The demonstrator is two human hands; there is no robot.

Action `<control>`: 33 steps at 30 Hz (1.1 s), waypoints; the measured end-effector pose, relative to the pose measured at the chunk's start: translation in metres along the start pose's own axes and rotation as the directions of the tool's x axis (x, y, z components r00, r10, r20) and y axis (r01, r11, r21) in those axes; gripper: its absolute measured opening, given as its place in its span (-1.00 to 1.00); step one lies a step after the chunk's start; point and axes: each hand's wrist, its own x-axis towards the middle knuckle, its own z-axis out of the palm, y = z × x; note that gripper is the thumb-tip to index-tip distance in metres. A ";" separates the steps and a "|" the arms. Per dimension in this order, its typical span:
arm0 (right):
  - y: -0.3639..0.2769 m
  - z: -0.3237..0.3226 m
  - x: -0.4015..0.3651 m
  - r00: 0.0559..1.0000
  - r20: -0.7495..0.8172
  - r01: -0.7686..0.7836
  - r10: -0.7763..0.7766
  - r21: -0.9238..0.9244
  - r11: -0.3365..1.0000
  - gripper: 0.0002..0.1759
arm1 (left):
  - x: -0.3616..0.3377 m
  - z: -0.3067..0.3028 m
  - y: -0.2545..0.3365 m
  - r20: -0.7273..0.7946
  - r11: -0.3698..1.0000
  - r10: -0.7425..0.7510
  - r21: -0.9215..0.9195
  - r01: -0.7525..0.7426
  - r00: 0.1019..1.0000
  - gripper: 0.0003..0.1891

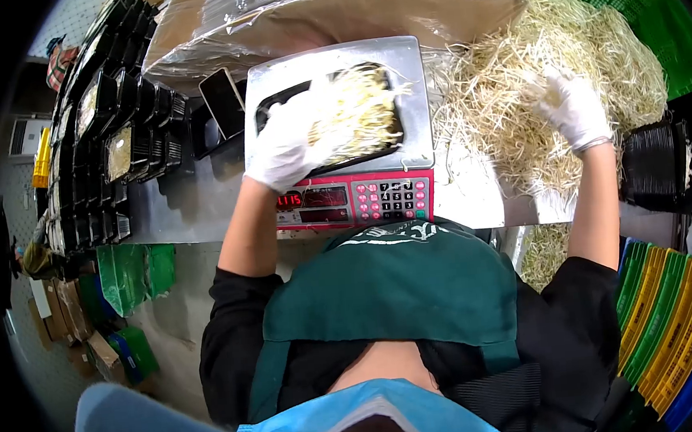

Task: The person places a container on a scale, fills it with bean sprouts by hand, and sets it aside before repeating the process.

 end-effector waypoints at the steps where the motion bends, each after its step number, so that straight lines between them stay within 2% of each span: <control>1: -0.001 0.012 -0.014 0.946 -0.156 0.107 -0.285 -0.678 0.727 -0.48 | -0.006 -0.009 -0.005 0.020 1.000 -0.006 0.015 0.005 1.000 -0.38; 2: -0.018 0.020 -0.021 0.926 -0.164 0.172 -0.339 -0.617 0.768 -0.46 | -0.012 -0.017 -0.009 0.038 0.999 -0.017 0.029 0.016 0.999 -0.40; 3: -0.025 0.032 -0.021 0.885 -0.156 0.305 -0.438 -0.517 0.800 -0.46 | -0.018 -0.016 -0.016 -0.030 0.997 -0.054 -0.066 0.051 0.998 -0.46; 4: -0.050 0.049 -0.029 0.780 -0.188 0.464 -0.597 -0.467 0.753 -0.50 | -0.023 -0.015 -0.021 -0.090 0.984 -0.094 -0.160 0.078 0.991 -0.52; 5: -0.071 0.080 -0.035 0.730 -0.225 0.561 -0.646 -0.343 0.753 -0.48 | -0.026 -0.024 -0.016 -0.049 0.981 -0.157 -0.124 0.150 0.986 -0.52; 6: -0.103 0.100 -0.045 0.776 -0.130 0.590 -0.617 -0.196 0.783 -0.41 | -0.028 -0.025 -0.017 -0.047 0.982 -0.149 -0.122 0.142 0.988 -0.52; 8: -0.131 0.144 -0.063 0.758 -0.004 0.627 -0.652 -0.268 0.731 -0.33 | -0.033 -0.027 -0.021 -0.061 0.960 -0.194 -0.218 0.176 0.979 -0.53; 11: -0.130 0.133 -0.049 0.757 0.043 0.623 -0.652 -0.350 0.700 -0.29 | -0.045 -0.036 -0.022 -0.094 0.980 -0.172 -0.115 0.161 0.981 -0.51; 12: -0.123 0.130 -0.041 0.756 0.036 0.621 -0.653 -0.354 0.699 -0.29 | -0.048 -0.039 -0.024 -0.094 0.985 -0.163 -0.071 0.156 0.982 -0.50; 14: -0.108 0.124 -0.022 0.817 0.039 0.505 -0.575 -0.528 0.682 -0.30 | -0.054 -0.040 -0.033 -0.071 0.987 -0.155 -0.064 0.151 0.985 -0.50; 16: -0.107 0.125 0.002 0.824 -0.191 0.322 -0.533 -0.616 0.719 -0.37 | -0.052 -0.040 -0.028 -0.052 0.975 -0.196 -0.115 0.189 0.979 -0.49; 18: -0.134 0.132 0.032 0.714 -0.231 0.458 -0.661 -0.559 0.691 -0.51 | -0.044 -0.039 -0.019 -0.014 0.967 -0.217 -0.141 0.213 0.976 -0.51; 20: -0.163 0.151 0.043 0.598 -0.118 0.703 -0.793 -0.398 0.589 -0.54 | -0.036 -0.024 -0.022 -0.120 0.999 0.001 -0.050 -0.007 0.993 -0.44; 21: -0.154 0.168 0.061 0.606 -0.096 0.746 -0.790 -0.275 0.606 -0.55 | -0.031 -0.012 -0.025 -0.157 0.995 0.090 0.053 -0.082 0.983 -0.38; 22: -0.139 0.181 0.075 0.612 -0.074 0.774 -0.787 -0.148 0.616 -0.55 | -0.017 -0.014 -0.010 -0.016 0.997 0.020 0.072 -0.019 1.000 -0.30; 23: -0.135 0.154 0.077 0.685 0.054 0.727 -0.726 -0.109 0.678 -0.52 | -0.007 -0.015 0.005 0.036 0.998 -0.021 0.060 0.018 0.999 -0.25; 24: -0.123 0.138 0.072 0.687 0.007 0.685 -0.727 -0.340 0.644 -0.54 | -0.001 -0.017 0.013 0.086 0.997 -0.061 0.046 0.057 0.994 -0.21; 25: -0.103 0.128 0.067 0.727 -0.102 0.581 -0.679 -0.436 0.688 -0.58 | -0.002 -0.020 0.015 0.078 0.997 -0.063 0.040 0.060 0.995 -0.21; 26: -0.091 0.104 0.057 0.900 -0.041 0.372 -0.434 -0.447 0.813 -0.58 | -0.004 -0.021 0.019 -0.026 1.000 -0.020 0.014 0.021 0.999 -0.17; 27: -0.092 0.077 0.049 0.988 0.138 0.129 -0.066 -0.517 0.846 -0.58 | -0.006 -0.022 0.021 -0.124 1.000 0.014 -0.009 -0.016 0.992 -0.13; 28: -0.055 0.078 0.037 0.922 -0.095 0.342 -0.374 -0.250 0.906 -0.56 | -0.008 -0.028 0.015 -0.123 1.000 0.001 -0.016 -0.003 0.992 -0.13; 29: -0.064 0.067 0.018 0.957 -0.132 0.262 -0.258 0.008 0.965 -0.53 | -0.014 -0.040 0.003 -0.207 0.994 0.084 -0.047 -0.096 0.975 -0.09; 30: -0.057 0.066 0.011 0.929 -0.180 0.356 -0.324 0.189 0.915 -0.52 | -0.020 -0.049 -0.006 -0.296 0.981 0.157 -0.064 -0.184 0.942 -0.03; 31: -0.051 0.067 0.005 0.897 -0.234 0.439 -0.376 0.364 0.822 -0.50 | -0.028 -0.053 -0.008 -0.320 0.879 -0.019 -0.457 -0.137 0.947 -0.16; 32: -0.064 0.072 -0.011 0.932 -0.267 0.361 -0.244 0.661 0.657 -0.49 | -0.038 -0.056 -0.010 -0.279 0.628 -0.192 -0.772 -0.101 0.941 -0.29; 33: -0.077 0.075 -0.029 0.947 -0.274 0.317 -0.168 0.716 0.622 -0.45 | -0.052 -0.050 -0.028 -0.238 0.577 -0.371 -0.817 0.022 0.898 -0.35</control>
